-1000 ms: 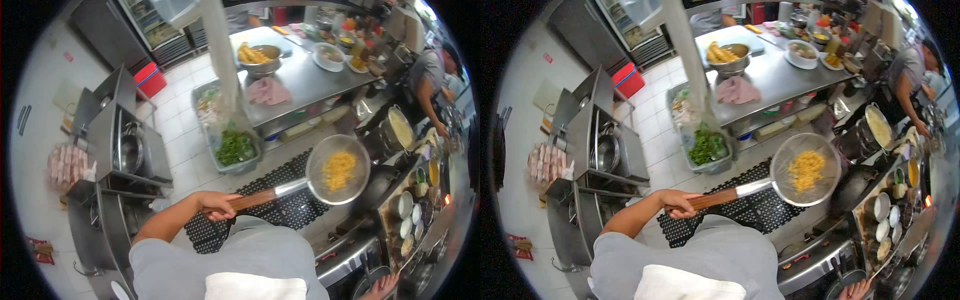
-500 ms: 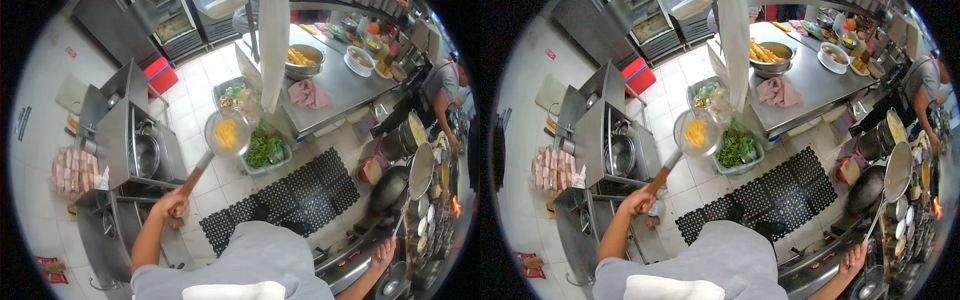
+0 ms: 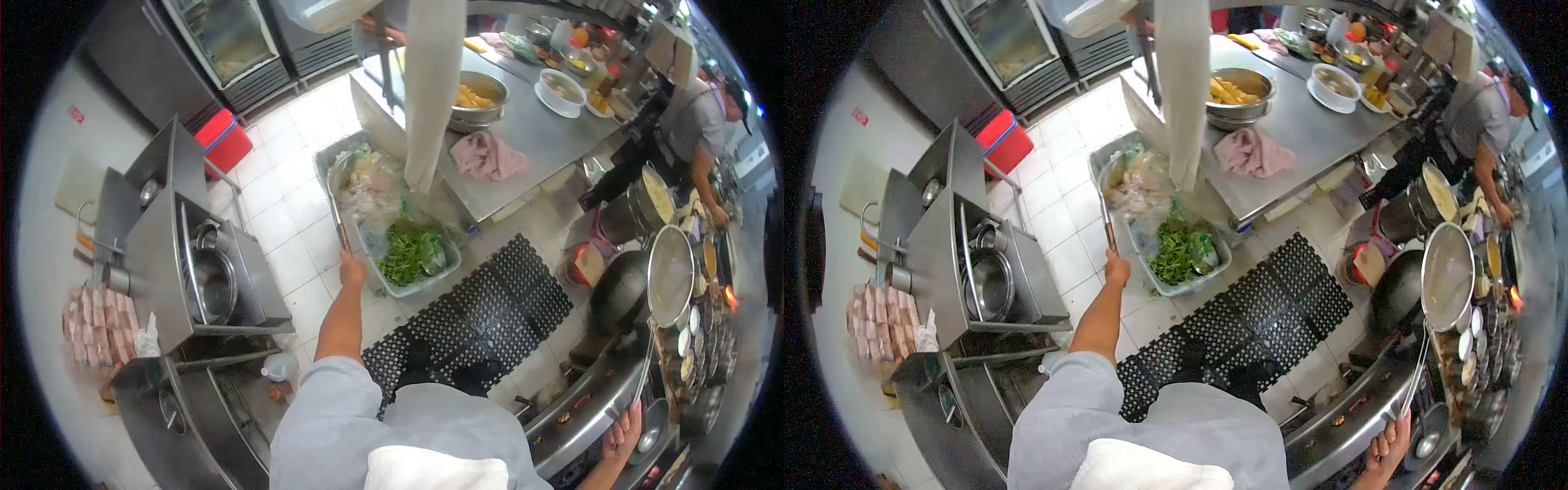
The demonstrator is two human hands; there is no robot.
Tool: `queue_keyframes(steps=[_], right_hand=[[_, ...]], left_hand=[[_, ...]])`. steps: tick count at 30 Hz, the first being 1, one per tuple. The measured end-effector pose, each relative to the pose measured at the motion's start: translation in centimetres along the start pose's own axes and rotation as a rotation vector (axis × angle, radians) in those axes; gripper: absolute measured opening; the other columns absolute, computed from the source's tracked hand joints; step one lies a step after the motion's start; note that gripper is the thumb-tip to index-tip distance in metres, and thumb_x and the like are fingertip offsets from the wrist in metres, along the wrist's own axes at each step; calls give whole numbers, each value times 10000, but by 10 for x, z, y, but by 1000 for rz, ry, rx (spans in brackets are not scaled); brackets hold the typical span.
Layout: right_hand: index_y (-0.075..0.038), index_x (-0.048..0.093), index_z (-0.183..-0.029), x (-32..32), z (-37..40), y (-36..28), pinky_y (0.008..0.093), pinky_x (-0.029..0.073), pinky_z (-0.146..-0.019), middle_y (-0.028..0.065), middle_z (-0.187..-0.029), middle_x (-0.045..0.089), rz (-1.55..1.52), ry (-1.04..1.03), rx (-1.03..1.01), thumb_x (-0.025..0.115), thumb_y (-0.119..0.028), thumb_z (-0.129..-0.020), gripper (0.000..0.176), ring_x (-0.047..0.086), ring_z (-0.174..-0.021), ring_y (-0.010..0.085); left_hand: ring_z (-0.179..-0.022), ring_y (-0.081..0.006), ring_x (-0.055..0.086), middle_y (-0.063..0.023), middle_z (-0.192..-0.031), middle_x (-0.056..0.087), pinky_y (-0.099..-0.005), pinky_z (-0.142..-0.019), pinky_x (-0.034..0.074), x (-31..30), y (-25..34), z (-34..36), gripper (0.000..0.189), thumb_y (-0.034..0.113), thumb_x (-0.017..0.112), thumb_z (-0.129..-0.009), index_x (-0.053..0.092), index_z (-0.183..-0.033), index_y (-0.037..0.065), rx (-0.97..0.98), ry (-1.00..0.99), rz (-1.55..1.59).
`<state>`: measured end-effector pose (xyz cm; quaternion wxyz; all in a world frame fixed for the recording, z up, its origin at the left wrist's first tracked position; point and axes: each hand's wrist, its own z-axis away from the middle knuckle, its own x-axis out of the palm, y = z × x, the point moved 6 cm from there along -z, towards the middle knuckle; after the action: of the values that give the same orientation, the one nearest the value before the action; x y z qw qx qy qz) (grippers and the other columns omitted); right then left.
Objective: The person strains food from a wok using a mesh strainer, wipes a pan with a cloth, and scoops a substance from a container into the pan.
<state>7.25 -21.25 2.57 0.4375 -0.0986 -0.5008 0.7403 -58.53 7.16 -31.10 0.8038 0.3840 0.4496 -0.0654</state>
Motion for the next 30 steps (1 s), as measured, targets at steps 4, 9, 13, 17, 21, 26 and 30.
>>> queue_keyframes(steps=[4, 9, 13, 17, 21, 26, 30], right_hand=[[-112, 343, -1318, -12, -2, -9, 190, 238, -226, -61, -486, 321, -28, -40, 10, 365, -142, -958, 362, 280, -272, 33], [-87, 412, -1238, -21, -17, -34, 186, 220, -228, -64, -475, 309, -108, -112, -64, 378, -122, -949, 293, 268, -271, 29], [-86, 425, -1226, -54, -45, -62, 181, 224, -235, -65, -480, 307, -189, -77, -123, 384, -131, -951, 282, 266, -274, 25], [-94, 428, -1224, -96, -80, -100, 179, 228, -235, -61, -491, 320, -213, -94, -207, 394, -145, -953, 278, 274, -277, 22], [-64, 393, -1263, -128, -107, -142, 180, 250, -239, -57, -500, 331, -233, -44, -343, 407, -146, -949, 324, 286, -282, 20], [-71, 332, -1320, -193, -149, -182, 179, 250, -251, -54, -521, 334, -273, -30, -467, 434, -157, -950, 392, 289, -293, 20], [-78, 354, -1322, -228, -159, -211, 171, 256, -263, -50, -548, 353, -206, 56, -502, 420, -148, -954, 380, 296, -310, 14]], left_hand=[[-909, -373, 593, -222, -1062, 593, -482, -776, 457, -1, 35, 6, 569, 74, 498, -795, 287, -1323, 102, 78, -57, -159], [-869, -383, 601, -230, -974, 604, -445, -752, 469, -34, 58, 30, 470, 89, 480, -794, 355, -1244, 40, 159, 197, 209], [-502, -188, 505, -85, -686, 489, -350, -427, 421, -71, 102, 123, 175, 115, 456, -817, 411, -978, 65, -30, -92, 866], [-430, -121, 412, -23, -630, 420, -277, -383, 388, -88, 148, 243, 146, 191, 496, -880, 372, -852, 119, 55, -218, 1311], [-422, -134, 447, -38, -647, 452, -288, -377, 419, -51, 155, 340, 222, 258, 512, -915, 357, -887, 101, 111, -215, 1306], [-441, -134, 479, -41, -629, 459, -270, -414, 447, -11, 175, 440, 221, 207, 521, -907, 373, -963, 53, 186, -286, 1151], [-460, -117, 505, -41, -629, 502, -251, -436, 434, 12, 169, 467, 213, 144, 563, -873, 414, -972, 29, 370, -354, 751]])
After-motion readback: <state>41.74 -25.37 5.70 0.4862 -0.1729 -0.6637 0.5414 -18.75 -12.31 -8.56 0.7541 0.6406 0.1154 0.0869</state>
